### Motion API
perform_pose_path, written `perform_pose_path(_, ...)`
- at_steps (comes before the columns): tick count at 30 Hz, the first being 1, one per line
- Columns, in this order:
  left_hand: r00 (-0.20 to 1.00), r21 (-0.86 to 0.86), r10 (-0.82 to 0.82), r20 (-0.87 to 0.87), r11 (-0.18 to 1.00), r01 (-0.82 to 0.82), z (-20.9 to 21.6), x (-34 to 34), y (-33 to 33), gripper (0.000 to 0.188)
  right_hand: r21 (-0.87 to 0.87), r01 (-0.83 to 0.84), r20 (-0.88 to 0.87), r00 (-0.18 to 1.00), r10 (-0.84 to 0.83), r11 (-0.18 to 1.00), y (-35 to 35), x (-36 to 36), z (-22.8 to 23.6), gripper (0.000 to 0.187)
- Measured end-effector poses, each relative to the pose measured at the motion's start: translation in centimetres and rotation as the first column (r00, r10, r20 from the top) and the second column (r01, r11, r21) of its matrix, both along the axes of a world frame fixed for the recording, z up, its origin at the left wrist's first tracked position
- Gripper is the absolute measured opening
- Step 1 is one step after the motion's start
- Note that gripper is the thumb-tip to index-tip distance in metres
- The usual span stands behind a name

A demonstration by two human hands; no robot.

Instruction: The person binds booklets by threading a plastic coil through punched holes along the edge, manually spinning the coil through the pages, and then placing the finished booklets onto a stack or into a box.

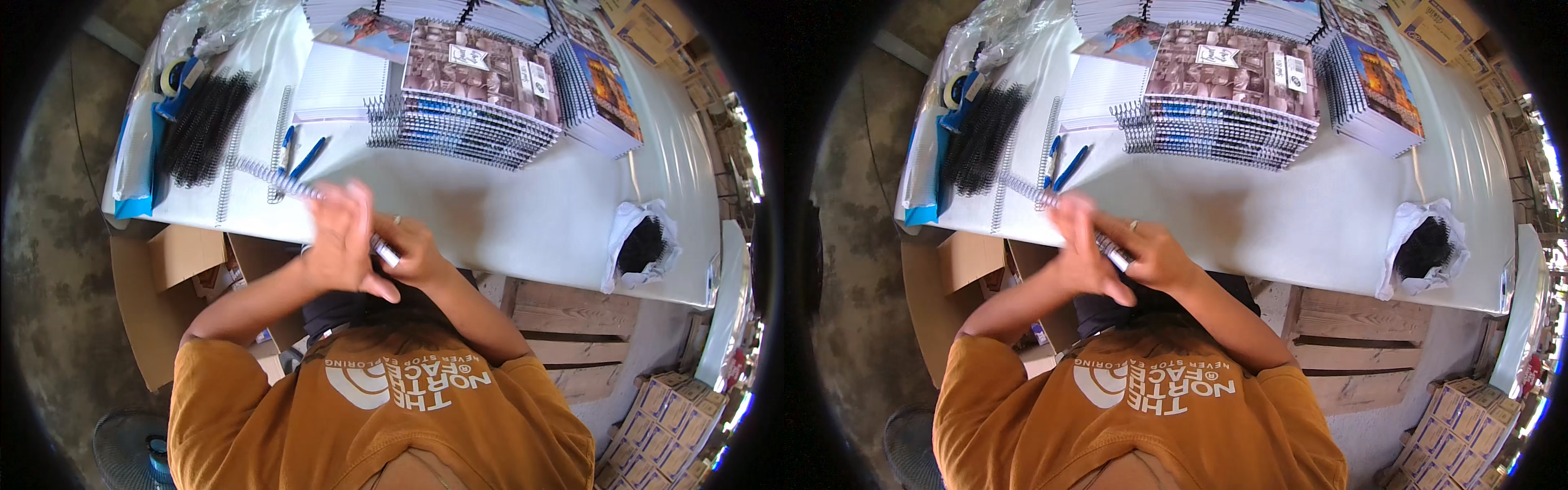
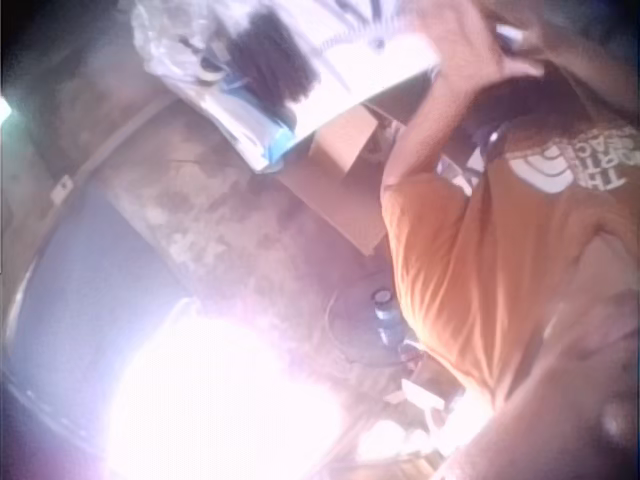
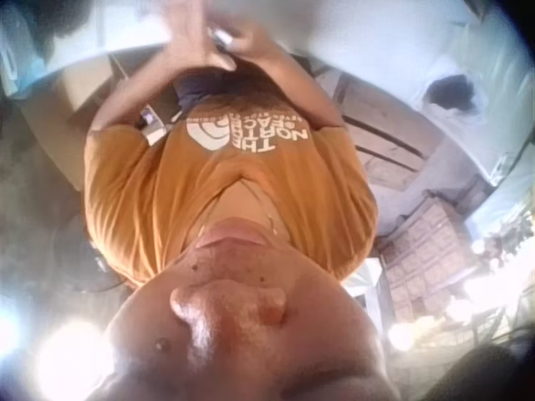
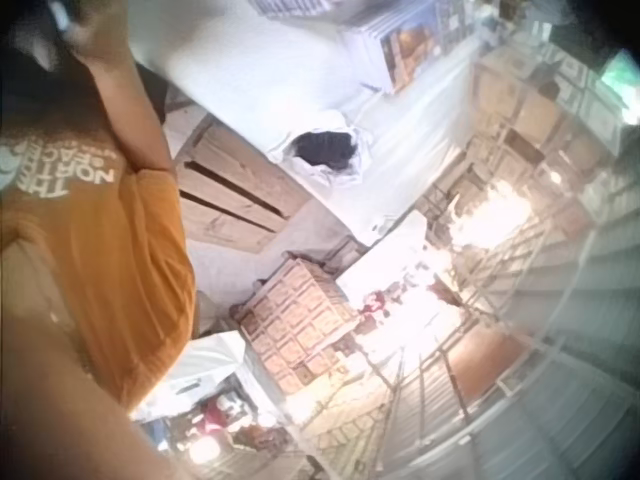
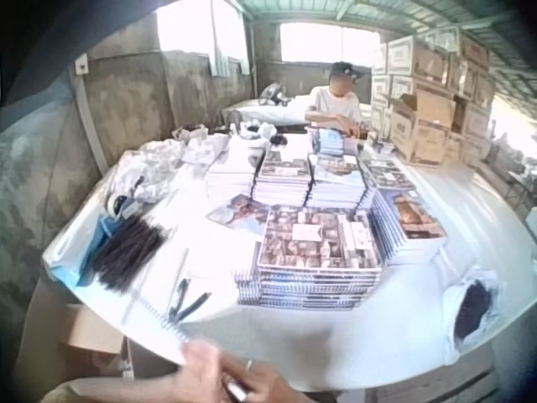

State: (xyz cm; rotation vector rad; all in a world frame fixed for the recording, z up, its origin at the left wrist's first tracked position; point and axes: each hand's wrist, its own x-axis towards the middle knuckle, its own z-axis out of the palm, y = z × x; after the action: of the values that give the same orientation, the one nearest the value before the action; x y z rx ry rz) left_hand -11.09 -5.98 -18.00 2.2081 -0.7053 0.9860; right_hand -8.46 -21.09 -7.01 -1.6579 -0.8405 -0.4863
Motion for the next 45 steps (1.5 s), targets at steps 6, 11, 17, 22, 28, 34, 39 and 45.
perform_pose_path(6, 0.942, 0.306, -0.102, 0.321, 0.952, -0.001, 10.1, 1.8, 0.3, 0.090, -0.098, -0.040, -0.050, 0.998, 0.035, 0.994, -0.4, -0.4, 0.0, 0.049)
perform_pose_path(11, 0.944, 0.329, -0.325, 0.057, 0.899, 0.290, 7.4, -0.5, 0.6, 0.105, 0.021, -0.010, -0.127, 0.992, 0.013, 1.000, 0.5, -0.6, -0.1, 0.042)
perform_pose_path(17, 0.812, -0.027, -0.372, -0.449, 0.914, 0.404, 21.1, -2.9, 0.7, 0.069, 0.206, -0.097, 0.222, 0.974, 0.050, 0.974, 2.2, -1.6, 6.7, 0.075)
perform_pose_path(22, 0.780, -0.441, -0.176, -0.601, 0.887, -0.139, 24.4, -1.0, 0.9, 0.020, -0.262, -0.028, -0.278, 0.960, -0.048, 0.965, -2.3, -0.3, 12.4, 0.033)
perform_pose_path(28, 0.430, -0.775, -0.686, -0.587, 0.629, -0.055, 20.1, 4.3, -0.2, 0.015, 0.276, 0.034, -0.660, 0.733, 0.164, 0.961, -2.7, 2.1, 7.9, 0.016)
perform_pose_path(34, 0.274, -0.763, -0.771, -0.575, 0.626, 0.162, 20.1, 7.5, 0.1, 0.011, -0.014, 0.196, -0.501, 0.847, -0.177, 0.980, -2.0, 1.3, 7.8, 0.025)
perform_pose_path(39, 0.831, -0.176, -0.407, -0.379, 0.913, 0.367, 22.6, 9.8, 0.9, 0.056, 0.437, 0.344, -0.434, 0.890, -0.140, 0.831, -5.1, 2.4, 10.1, 0.037)
perform_pose_path(45, 0.745, -0.663, -0.468, -0.476, 0.747, 0.045, 23.0, 12.6, -7.3, 0.046, 0.764, 0.546, -0.367, 0.806, -0.464, 0.344, -9.6, 6.9, 8.9, 0.037)
